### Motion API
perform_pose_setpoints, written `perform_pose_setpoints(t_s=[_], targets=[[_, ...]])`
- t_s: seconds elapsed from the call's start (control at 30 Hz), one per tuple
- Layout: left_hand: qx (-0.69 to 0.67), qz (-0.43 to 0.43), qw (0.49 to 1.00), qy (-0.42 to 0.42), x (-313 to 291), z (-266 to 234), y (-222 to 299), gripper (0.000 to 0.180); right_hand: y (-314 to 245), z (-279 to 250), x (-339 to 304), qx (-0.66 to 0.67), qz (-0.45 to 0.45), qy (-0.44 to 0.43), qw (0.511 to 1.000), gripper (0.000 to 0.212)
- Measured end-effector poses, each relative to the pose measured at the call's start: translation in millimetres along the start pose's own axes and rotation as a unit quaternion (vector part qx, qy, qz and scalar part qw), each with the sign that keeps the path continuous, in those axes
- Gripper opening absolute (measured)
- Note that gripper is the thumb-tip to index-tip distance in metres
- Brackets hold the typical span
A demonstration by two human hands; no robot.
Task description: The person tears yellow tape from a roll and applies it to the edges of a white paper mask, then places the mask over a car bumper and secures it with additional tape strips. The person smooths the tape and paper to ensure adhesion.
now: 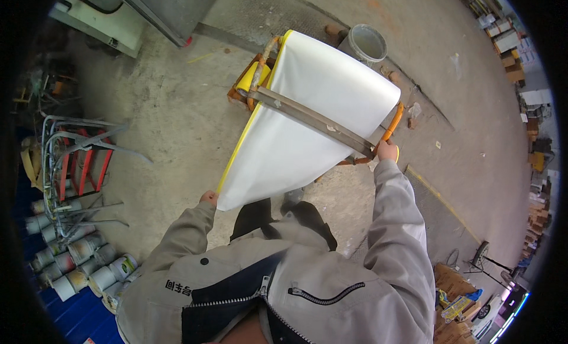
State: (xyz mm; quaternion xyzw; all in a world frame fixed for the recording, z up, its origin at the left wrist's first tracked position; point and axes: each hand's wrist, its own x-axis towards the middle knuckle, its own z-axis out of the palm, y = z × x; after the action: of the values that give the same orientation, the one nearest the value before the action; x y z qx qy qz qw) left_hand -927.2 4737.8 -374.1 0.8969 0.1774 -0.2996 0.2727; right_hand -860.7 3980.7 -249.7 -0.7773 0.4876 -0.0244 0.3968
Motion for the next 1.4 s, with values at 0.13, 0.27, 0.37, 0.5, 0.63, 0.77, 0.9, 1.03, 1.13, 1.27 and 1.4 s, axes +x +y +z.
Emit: perform_pose_setpoints(t_s=[0.13, 0.27, 0.37, 0.5, 0.63, 0.77, 0.9, 1.03, 1.13, 1.27, 1.4], targets=[[-0.032, 0.011, 0.999, 0.004, -18.8, -25.7, 5.5, 0.029, -2.8, 2.4, -7.3, -0.132, -0.03, 0.113, 0.984, 0.055], [-0.022, 0.02, 0.999, 0.027, -40.9, -46.8, 8.0, 0.03, 6.1, 20.3, -35.9, -0.13, -0.086, 0.141, 0.978, 0.064], [-0.001, -0.004, 1.0, 0.008, -56.0, -52.6, 3.5, 0.029, 25.8, 32.5, -58.7, -0.077, -0.099, 0.144, 0.982, 0.064], [0.046, -0.029, 0.998, 0.026, -77.8, -54.2, -20.4, 0.029, 58.6, 44.8, -75.6, -0.031, -0.109, 0.117, 0.987, 0.06], [0.011, -0.045, 0.998, 0.034, -109.6, -60.8, -60.7, 0.028, 66.2, 55.4, -96.3, -0.021, -0.139, 0.113, 0.984, 0.049], [-0.035, 0.008, 0.997, 0.07, -152.7, -84.9, -88.4, 0.025, 24.2, 71.5, -142.6, 0.014, -0.141, 0.028, 0.99, 0.019], [-0.223, 0.125, 0.964, 0.076, -211.0, -145.0, -64.8, 0.019, -50.7, 95.3, -196.9, 0.018, -0.222, -0.034, 0.974, 0.017], [-0.423, 0.085, 0.902, 0.011, -264.0, -239.6, 50.8, 0.016, -132.7, 107.9, -236.2, 0.022, -0.303, -0.079, 0.949, 0.034], [-0.454, 0.235, 0.859, -0.031, -256.8, -292.4, 201.2, 0.023, -194.6, 90.8, -254.4, 0.048, -0.323, -0.117, 0.938, 0.038], [-0.52, 0.335, 0.786, 0.008, -240.3, -299.8, 399.0, 0.024, -270.1, 26.2, -262.8, 0.099, -0.301, -0.243, 0.917, 0.049], [-0.451, 0.493, 0.722, -0.179, -291.9, -255.3, 512.6, 0.016, -325.9, -53.0, -250.1, 0.084, -0.337, -0.286, 0.893, 0.064]])
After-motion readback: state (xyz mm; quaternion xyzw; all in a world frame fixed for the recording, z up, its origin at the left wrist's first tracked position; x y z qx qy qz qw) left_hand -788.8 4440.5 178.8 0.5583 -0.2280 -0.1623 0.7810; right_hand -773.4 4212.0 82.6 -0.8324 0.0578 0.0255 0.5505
